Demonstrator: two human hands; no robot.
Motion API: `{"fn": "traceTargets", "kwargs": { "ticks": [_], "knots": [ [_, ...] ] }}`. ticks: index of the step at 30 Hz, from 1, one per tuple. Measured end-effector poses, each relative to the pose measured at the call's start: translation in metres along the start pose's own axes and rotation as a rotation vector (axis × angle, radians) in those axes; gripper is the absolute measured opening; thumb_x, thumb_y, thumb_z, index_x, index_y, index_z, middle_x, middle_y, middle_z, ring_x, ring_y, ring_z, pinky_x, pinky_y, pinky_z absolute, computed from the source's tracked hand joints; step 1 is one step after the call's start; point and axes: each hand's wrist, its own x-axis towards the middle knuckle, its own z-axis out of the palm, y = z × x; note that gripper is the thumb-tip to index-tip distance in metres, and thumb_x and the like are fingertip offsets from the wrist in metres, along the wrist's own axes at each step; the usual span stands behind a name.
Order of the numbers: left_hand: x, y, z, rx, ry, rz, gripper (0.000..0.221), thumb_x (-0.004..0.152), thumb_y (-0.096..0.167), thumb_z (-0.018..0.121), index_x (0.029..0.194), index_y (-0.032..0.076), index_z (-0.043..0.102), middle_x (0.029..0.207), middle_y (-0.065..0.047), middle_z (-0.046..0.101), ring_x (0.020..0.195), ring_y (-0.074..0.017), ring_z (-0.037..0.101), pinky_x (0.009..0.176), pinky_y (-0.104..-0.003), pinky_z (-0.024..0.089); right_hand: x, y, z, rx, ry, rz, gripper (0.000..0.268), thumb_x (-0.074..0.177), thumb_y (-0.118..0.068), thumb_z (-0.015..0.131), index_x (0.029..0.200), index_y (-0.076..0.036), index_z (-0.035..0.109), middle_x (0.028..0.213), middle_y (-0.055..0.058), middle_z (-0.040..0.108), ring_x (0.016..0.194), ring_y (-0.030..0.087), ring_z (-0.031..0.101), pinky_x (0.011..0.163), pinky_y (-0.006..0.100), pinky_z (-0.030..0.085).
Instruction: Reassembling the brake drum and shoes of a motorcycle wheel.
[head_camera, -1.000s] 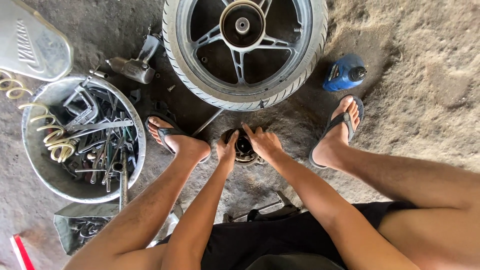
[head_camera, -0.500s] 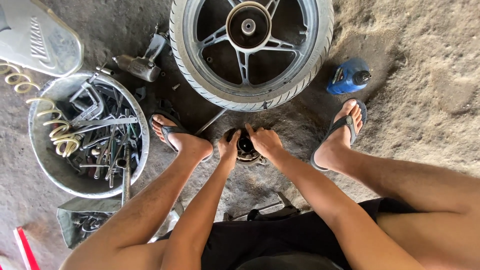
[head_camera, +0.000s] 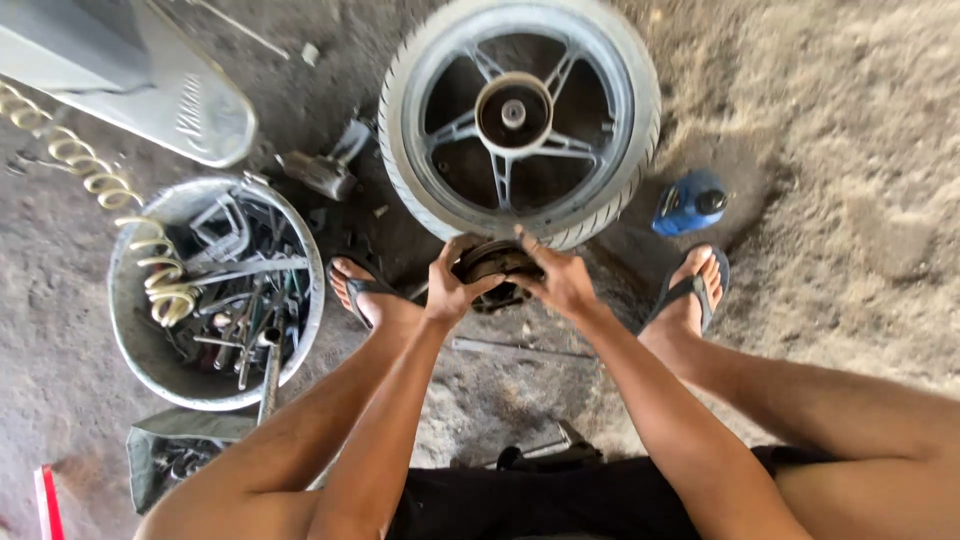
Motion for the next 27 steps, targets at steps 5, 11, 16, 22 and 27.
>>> {"fn": "traceTargets", "kwargs": {
  "ticks": [5, 11, 16, 22, 27],
  "knots": [
    [0.028, 0.091, 0.001, 0.104, 0.02, 0.475, 0.052, 0.06, 0.017, 0.083, 0.102, 0.004, 0.056, 0.103, -0.016, 0.056, 0.1, -0.0344, 0.056, 0.089, -0.047, 0.043, 0.064, -0.029, -0.057, 0.212, 0.23, -0.213, 0.077, 0.068, -0.046, 0.07, 0.131, -0.008, 0.044, 0.102, 0.019, 0.047, 0.094, 0.035, 0.051, 0.082, 0.044, 0.042],
    [0.025, 0.159, -0.002, 0.195, 0.031, 0.836, 0.053, 0.056, 0.022, 0.084, 0.097, -0.002, 0.062, 0.104, -0.019, 0.055, 0.101, -0.036, 0.056, 0.089, -0.046, 0.044, 0.104, -0.11, -0.123, 0.446, 0.286, -0.422, 0.062, 0.072, -0.038, 0.07, 0.119, -0.002, 0.05, 0.108, 0.017, 0.044, 0.103, 0.033, 0.048, 0.091, 0.044, 0.037],
    [0.017, 0.173, 0.003, 0.183, 0.025, 0.909, 0.052, 0.058, 0.024, 0.082, 0.097, -0.003, 0.061, 0.105, -0.021, 0.055, 0.101, -0.0381, 0.055, 0.087, -0.049, 0.044, 0.091, -0.11, -0.126, 0.501, 0.221, -0.237, 0.07, 0.057, -0.033, 0.081, 0.111, -0.002, 0.05, 0.098, 0.013, 0.06, 0.093, 0.029, 0.06, 0.083, 0.041, 0.044],
    [0.006, 0.187, 0.014, 0.12, 0.062, 0.868, 0.045, 0.062, 0.02, 0.077, 0.095, -0.004, 0.059, 0.106, -0.022, 0.053, 0.099, -0.0354, 0.055, 0.08, -0.045, 0.05, 0.093, -0.128, -0.138, 0.533, 0.265, -0.284, 0.06, 0.062, -0.024, 0.079, 0.105, 0.003, 0.047, 0.093, 0.017, 0.059, 0.082, 0.031, 0.061, 0.076, 0.042, 0.046],
    [0.004, 0.186, 0.019, 0.015, 0.086, 0.77, 0.04, 0.064, 0.016, 0.076, 0.095, -0.004, 0.058, 0.105, -0.02, 0.053, 0.095, -0.0304, 0.057, 0.075, -0.04, 0.052, 0.093, -0.132, -0.142, 0.509, 0.282, -0.276, 0.057, 0.064, -0.022, 0.078, 0.107, 0.002, 0.048, 0.09, 0.016, 0.059, 0.08, 0.03, 0.061, 0.075, 0.041, 0.046]
  ]
}}
